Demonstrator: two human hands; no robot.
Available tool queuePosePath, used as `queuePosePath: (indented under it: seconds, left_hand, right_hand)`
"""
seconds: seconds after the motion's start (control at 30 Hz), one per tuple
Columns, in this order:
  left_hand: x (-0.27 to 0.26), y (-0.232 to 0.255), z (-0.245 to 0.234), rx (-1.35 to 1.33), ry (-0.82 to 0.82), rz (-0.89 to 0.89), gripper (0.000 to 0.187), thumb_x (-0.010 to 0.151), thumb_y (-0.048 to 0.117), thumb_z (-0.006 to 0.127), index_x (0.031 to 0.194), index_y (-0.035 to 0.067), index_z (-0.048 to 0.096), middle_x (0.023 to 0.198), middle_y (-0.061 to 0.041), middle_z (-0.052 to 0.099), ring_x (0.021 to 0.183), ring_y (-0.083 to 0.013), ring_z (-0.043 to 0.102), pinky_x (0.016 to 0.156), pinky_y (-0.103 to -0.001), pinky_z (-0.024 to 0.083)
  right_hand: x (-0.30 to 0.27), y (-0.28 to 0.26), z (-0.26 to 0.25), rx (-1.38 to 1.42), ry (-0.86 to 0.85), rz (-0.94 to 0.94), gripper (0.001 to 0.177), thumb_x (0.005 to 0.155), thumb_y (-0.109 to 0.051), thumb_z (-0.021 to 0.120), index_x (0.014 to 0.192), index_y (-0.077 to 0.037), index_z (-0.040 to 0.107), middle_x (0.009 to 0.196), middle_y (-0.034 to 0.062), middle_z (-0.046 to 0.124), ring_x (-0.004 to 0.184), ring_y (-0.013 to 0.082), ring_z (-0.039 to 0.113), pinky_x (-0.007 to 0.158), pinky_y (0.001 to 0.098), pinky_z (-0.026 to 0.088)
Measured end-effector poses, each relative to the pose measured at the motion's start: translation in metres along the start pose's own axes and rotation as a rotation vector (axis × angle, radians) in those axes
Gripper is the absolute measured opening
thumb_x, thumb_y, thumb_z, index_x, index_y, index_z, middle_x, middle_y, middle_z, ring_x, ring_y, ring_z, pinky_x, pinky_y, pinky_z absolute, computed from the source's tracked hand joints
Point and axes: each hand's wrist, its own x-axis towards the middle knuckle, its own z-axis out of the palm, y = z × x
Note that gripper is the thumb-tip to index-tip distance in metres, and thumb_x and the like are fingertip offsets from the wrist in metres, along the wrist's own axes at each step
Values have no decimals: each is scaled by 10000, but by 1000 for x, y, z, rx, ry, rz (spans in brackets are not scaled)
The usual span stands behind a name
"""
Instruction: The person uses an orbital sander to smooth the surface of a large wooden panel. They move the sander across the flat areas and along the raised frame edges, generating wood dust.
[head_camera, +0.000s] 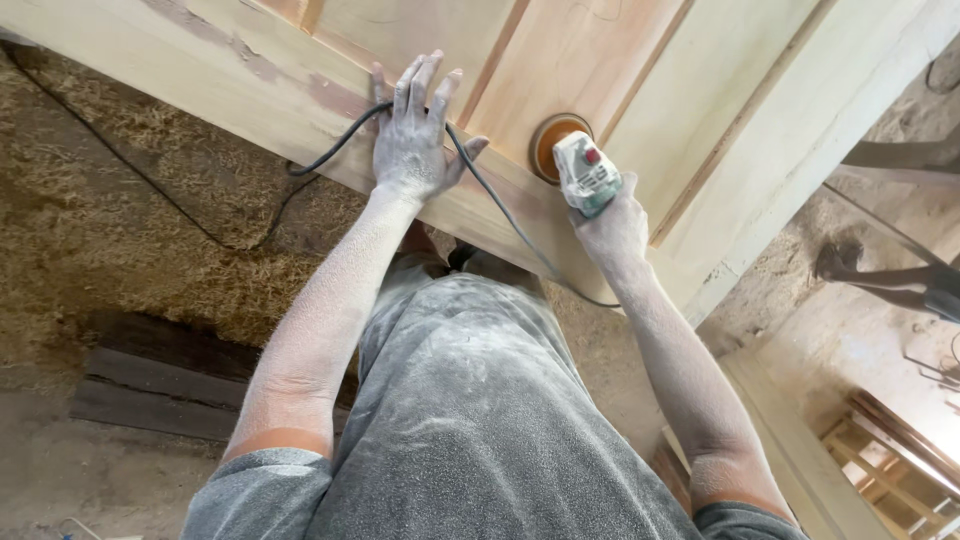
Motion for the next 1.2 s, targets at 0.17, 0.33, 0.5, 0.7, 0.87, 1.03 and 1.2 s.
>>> queuePosePath:
  seconds: [0.17,0.33,0.5,0.7,0.87,1.03,1.2]
  left_hand:
    - [-5,-2,1,-39,94,6,860,1080,819,381,1645,197,199,1680,-146,186,1600,-311,179,1320,-605,9]
    - [0,2,-6,-14,45,-3,855,1073,770,430,1645,188,179,1697,-147,171,1615,-290,166,1318,-612,5]
    - [4,11,-11,11,-90,-50,908,1016,754,482,1644,158,210,1681,-154,142,1593,-279,106,1264,-644,-40]
    - [13,16,-11,51,-88,-54,885,984,731,506,1607,116,374,1678,-152,150,1579,-263,108,1243,-658,-62]
    - [9,13,-6,63,-68,-43,849,1037,719,502,1591,81,420,1689,-141,215,1591,-267,155,1272,-650,-51]
    - [13,10,-7,61,-33,-4,836,1037,715,495,1576,77,446,1678,-135,241,1582,-274,186,1265,-655,-55]
    - [3,8,-4,78,-28,-3,844,1078,762,426,1587,90,447,1688,-132,241,1596,-259,187,1279,-643,-59]
  right_hand:
    - [17,-48,0,5,-35,-115,661,822,-280,858,1222,-6,410,975,268,722,903,444,732,774,519,607]
    - [31,-73,-8,-45,-29,-221,653,795,-267,870,1224,-42,431,938,258,730,869,460,728,749,543,590]
    - [50,-48,-15,-34,21,-260,661,774,-284,888,1196,-38,443,933,249,734,871,458,730,757,538,596]
    - [122,-1,-39,13,218,-150,680,820,-345,902,1224,-26,458,1006,259,732,945,449,717,820,533,580]
    - [161,15,-62,108,240,-52,686,836,-349,886,1228,3,446,1050,240,734,985,409,740,855,487,590]
    - [111,-3,-40,156,280,-209,665,867,-325,877,1262,9,459,1058,269,727,982,435,726,817,490,608]
    - [40,-6,-11,14,44,-190,650,783,-280,865,1205,3,460,941,262,735,878,462,728,765,533,596]
